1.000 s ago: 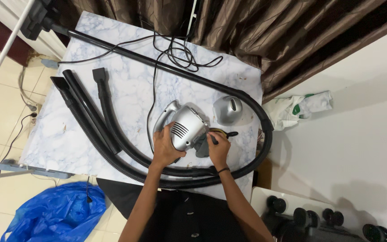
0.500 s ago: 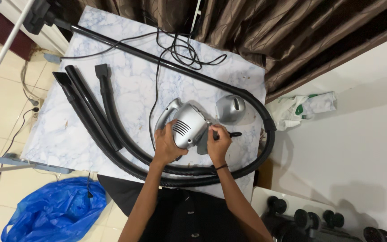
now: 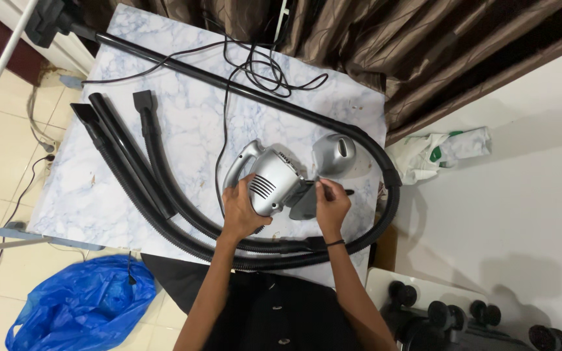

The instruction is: The person assembles a vacuum cleaner by connecting the hose, attachments, and main unit parts.

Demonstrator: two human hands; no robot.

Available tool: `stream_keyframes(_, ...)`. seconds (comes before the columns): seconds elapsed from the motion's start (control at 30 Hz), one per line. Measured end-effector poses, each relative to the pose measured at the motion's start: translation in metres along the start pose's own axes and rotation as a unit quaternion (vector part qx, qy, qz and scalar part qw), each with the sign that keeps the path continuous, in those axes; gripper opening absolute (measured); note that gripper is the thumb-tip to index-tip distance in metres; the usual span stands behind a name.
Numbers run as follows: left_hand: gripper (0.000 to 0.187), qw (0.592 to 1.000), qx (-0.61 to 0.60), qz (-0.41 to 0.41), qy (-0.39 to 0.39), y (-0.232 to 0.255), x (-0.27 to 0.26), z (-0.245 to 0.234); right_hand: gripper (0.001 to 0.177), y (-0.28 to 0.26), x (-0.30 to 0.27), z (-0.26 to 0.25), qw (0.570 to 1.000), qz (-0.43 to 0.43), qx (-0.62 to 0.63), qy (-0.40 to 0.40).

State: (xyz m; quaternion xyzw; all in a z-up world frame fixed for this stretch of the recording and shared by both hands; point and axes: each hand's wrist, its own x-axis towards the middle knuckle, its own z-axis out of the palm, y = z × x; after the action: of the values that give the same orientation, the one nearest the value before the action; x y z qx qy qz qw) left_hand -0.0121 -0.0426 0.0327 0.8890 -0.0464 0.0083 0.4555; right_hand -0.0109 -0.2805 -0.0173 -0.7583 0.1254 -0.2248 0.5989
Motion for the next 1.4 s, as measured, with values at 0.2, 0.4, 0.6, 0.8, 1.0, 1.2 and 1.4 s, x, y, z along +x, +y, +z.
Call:
stream_keyframes(0.2,0.111,1.0,0.007,0.001,-0.01,0.001,0.003,-0.003,0.018,-0.049,-0.003,0.012,0.999,-0.025,-0.008,-0.025)
stream_keyframes(0.4,0.113,0.998,0.006,-0.041,-0.041,0.001,0.003,-0.003,0.016,-0.049,0.001,0.019,0.998,-0.004,0.01,-0.061)
stream_keyframes(0.6,0.112,1.0,0.01,-0.005,-0.016,-0.001,0.004,-0.001,0.026,-0.046,0.004,0.011,0.993,0.018,0.0,-0.12)
stream_keyframes(0.8,0.11,1.0,0.021,-0.014,-0.016,0.0,0.005,-0.001,0.019,-0.05,0.007,0.02,0.995,-0.03,-0.048,-0.086)
stream_keyframes(1.0,0.108,1.0,0.015,0.013,0.006,0.0,0.008,-0.001,0.017,-0.053,0.012,0.021,0.985,-0.105,-0.102,-0.087)
stream_keyframes(1.2,0.109,1.0,0.017,0.009,0.001,0.002,0.007,-0.002,0.014,-0.028,0.007,0.013,0.975,-0.152,-0.13,-0.1)
stream_keyframes(1.4,0.109,1.0,0.004,0.026,0.002,-0.001,0.007,0.0,0.012,0.008,-0.003,0.011,0.97,-0.115,-0.159,-0.14)
